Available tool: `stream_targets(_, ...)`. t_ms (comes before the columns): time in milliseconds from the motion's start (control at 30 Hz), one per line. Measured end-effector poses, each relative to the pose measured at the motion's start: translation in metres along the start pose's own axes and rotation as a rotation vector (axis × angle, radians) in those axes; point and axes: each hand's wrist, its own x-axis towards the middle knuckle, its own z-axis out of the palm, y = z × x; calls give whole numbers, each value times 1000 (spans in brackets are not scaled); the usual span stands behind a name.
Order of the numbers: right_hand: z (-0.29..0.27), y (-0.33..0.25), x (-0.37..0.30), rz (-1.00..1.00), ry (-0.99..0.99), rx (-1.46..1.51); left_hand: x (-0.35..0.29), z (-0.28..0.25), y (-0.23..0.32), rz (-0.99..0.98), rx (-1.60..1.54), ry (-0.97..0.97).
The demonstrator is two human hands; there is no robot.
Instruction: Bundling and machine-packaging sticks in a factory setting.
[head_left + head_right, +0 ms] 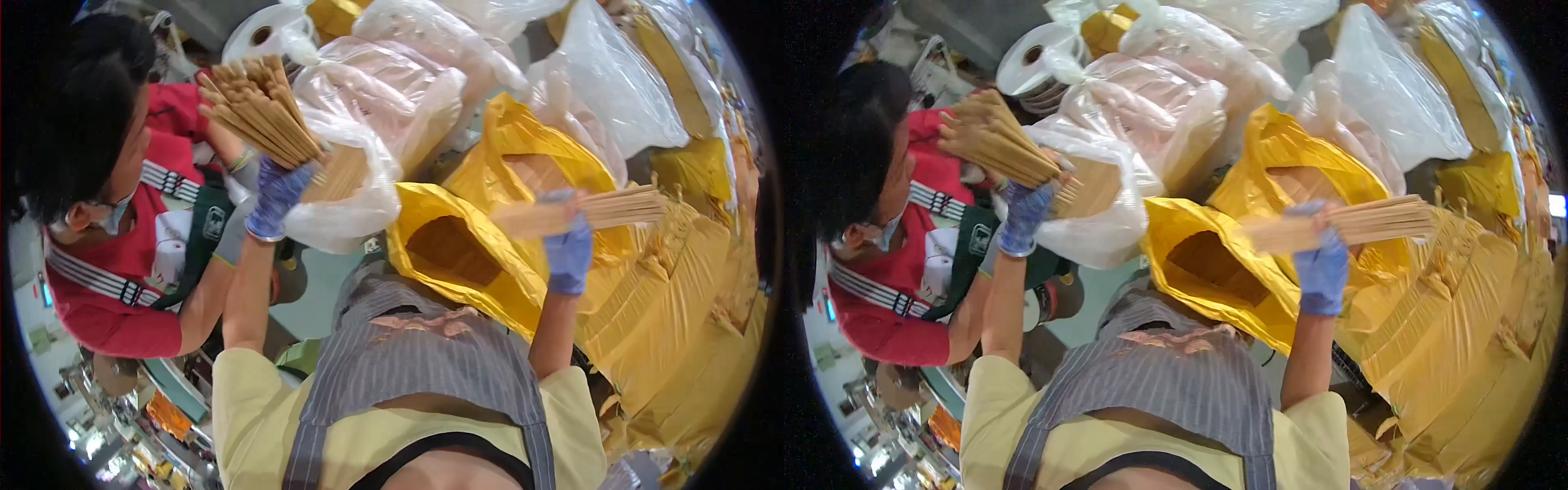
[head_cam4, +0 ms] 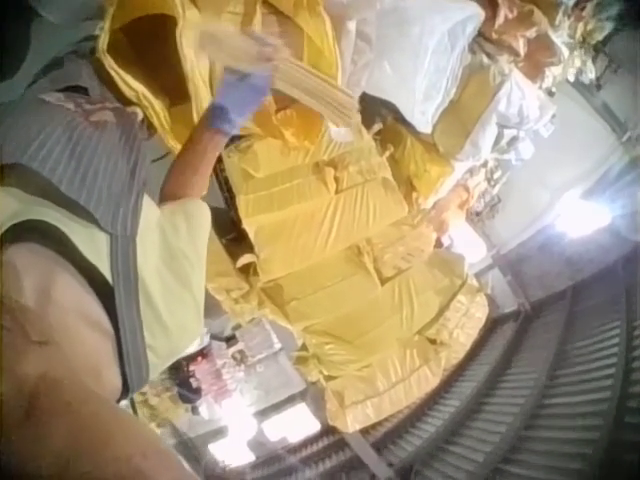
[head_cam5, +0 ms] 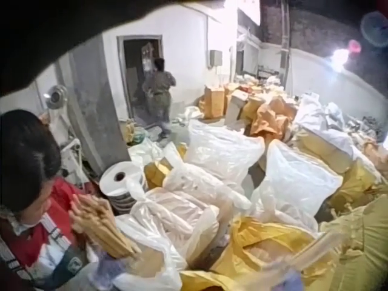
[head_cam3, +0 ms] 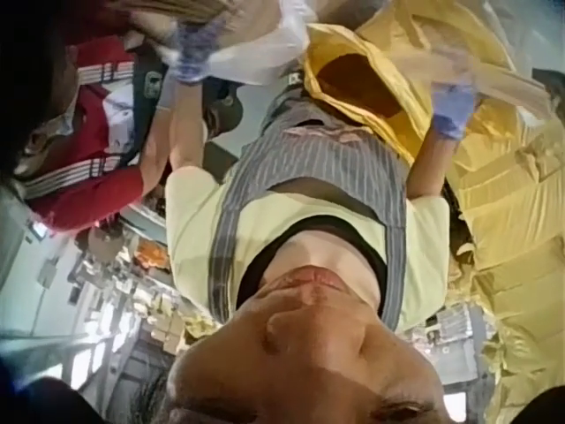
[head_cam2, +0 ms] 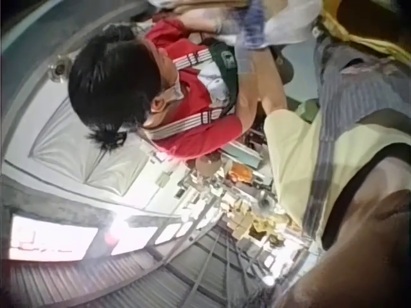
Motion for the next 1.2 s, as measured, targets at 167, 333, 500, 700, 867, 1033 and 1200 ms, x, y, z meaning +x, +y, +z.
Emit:
stream_targets(167,-98,-19,64,-560,508,-666,-33,-41,-147,-374,273,-134)
stream_targets(333,-206,80,73,-473,881,-541,-104,-77,-258,-742,-680,167)
stream_targets(500,-217,129,29,-315,880,-391,-148,-124,-267,-738,9,268)
stream_targets(700,-215,118,8,92,999,-249,-118,-74,-209,-976,-54,397)
stream_targets(867,-268,135,37,384,942,-609,-96,-62,-225,-1087,15,268)
stream_targets(1033,-238,137,54,693,822,-1136,-83,-44,-234,-1055,98,189)
stream_targets(1200,-214,112,50,453,1001,-1439,-66,-36,-242,-1022,167,140)
